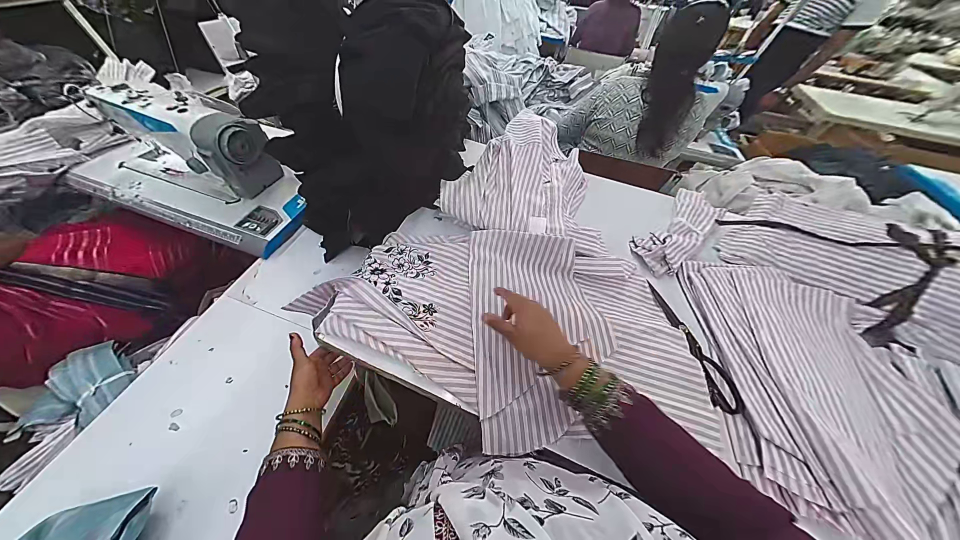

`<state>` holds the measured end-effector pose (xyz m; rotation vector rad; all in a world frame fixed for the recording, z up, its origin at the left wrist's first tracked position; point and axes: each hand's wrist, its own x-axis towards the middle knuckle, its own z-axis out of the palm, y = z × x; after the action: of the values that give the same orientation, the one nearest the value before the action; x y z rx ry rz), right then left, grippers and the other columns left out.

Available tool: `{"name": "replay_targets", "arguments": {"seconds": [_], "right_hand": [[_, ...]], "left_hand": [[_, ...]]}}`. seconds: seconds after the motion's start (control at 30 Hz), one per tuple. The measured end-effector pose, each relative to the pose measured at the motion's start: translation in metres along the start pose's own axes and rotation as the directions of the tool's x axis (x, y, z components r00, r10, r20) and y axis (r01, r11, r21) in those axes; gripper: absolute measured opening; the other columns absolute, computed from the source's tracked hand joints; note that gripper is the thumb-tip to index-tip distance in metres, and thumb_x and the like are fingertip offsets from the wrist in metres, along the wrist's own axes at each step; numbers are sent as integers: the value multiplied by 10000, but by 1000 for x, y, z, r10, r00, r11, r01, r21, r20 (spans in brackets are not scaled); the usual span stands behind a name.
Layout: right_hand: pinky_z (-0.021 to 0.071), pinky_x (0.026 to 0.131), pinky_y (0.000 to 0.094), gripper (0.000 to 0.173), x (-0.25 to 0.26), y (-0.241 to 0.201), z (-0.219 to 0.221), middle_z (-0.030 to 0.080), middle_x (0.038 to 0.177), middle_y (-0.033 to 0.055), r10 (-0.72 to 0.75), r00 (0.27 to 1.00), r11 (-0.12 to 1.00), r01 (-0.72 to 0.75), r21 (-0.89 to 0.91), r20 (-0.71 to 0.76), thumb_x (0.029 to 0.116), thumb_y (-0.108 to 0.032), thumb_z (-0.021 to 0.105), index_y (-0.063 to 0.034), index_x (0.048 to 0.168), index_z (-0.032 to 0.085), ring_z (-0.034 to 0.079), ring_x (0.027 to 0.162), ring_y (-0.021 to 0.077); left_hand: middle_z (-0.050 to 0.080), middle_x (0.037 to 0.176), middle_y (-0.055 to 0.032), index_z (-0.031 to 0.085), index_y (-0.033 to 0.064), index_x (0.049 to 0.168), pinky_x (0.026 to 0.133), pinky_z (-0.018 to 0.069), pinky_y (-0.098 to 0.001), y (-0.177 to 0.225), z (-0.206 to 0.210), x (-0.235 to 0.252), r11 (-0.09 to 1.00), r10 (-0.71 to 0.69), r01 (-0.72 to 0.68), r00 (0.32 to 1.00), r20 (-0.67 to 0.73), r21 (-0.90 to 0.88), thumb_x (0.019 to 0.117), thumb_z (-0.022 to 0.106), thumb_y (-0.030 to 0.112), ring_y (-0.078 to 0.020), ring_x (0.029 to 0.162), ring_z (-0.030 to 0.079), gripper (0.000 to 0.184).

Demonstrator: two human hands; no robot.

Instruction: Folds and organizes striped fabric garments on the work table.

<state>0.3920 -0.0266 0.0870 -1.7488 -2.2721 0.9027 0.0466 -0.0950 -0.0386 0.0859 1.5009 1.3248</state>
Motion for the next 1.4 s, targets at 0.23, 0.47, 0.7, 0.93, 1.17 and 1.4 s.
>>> {"name": "replay_targets", "arguments": {"seconds": [0.23, 0.47, 0.7, 0.93, 1.17, 1.4], "right_hand": [[494, 849, 432, 394, 30, 3, 13, 680, 1071, 189, 83, 996, 954, -67, 294, -42, 996, -29, 472, 3, 1366, 604, 631, 921, 251], [494, 840, 244, 431, 31, -18, 5, 673, 1096, 119, -267, 958, 774, 278, 568, -106, 977, -4, 458, 69, 1394, 539, 611, 915, 67], [158, 1198, 691, 637, -26, -19, 101, 419, 1603, 173, -641, 733, 755, 655, 16, 227, 931, -360, 698, -41, 1462, 550, 306, 1524, 403], [508, 1009, 537, 292, -81, 16, 59, 734, 1143, 223, -676, 735, 713, 633, 302, 56, 990, -129, 594, 59, 1173, 722, 701, 1109, 369], [489, 906, 344, 341, -193, 155, 81, 741, 942, 22, -321, 756, 936, 347, -66, -570, 1037, -389, 491, -175, 977, 751, 678, 968, 164], [376, 1074, 688, 742, -163, 134, 54, 567, 1467, 199, -71, 964, 997, 69, -18, -256, 921, -620, 570, -56, 1400, 620, 501, 1390, 408]], "left_hand": [[699, 921, -104, 584, 69, 1235, 622, 554, -356, 21, 1, 40, 980, 61, -78, 993, 98, 182, 1112, 325, 409, -184, 722, 673, 444], [678, 1131, 26, 442, 60, 1305, 955, 551, -314, 35, 11, 22, 809, 538, -472, 835, 116, -352, 1120, 143, 244, -77, 1059, 664, 397], [697, 1072, 4, 511, 104, 1153, 946, 545, -362, 105, 44, -48, 412, 874, -522, 459, 161, -747, 1076, 294, 406, -145, 1087, 668, 379], [501, 1555, -117, 691, 97, 1275, 1241, 203, -550, 22, 210, -152, 390, 50, -824, -427, 903, -411, 1050, 492, 349, -248, 1513, 369, 392], [568, 1480, -176, 627, 55, 1392, 1166, 304, -655, 11, 275, -112, -105, 30, -945, -315, 949, -310, 857, 737, 474, -427, 1453, 425, 688], [223, 1676, -230, 121, 72, 1649, 1224, 13, -670, -39, 357, -92, -182, -519, -983, 90, 850, -7, 747, 837, 561, -391, 1569, 172, 1251]]}}
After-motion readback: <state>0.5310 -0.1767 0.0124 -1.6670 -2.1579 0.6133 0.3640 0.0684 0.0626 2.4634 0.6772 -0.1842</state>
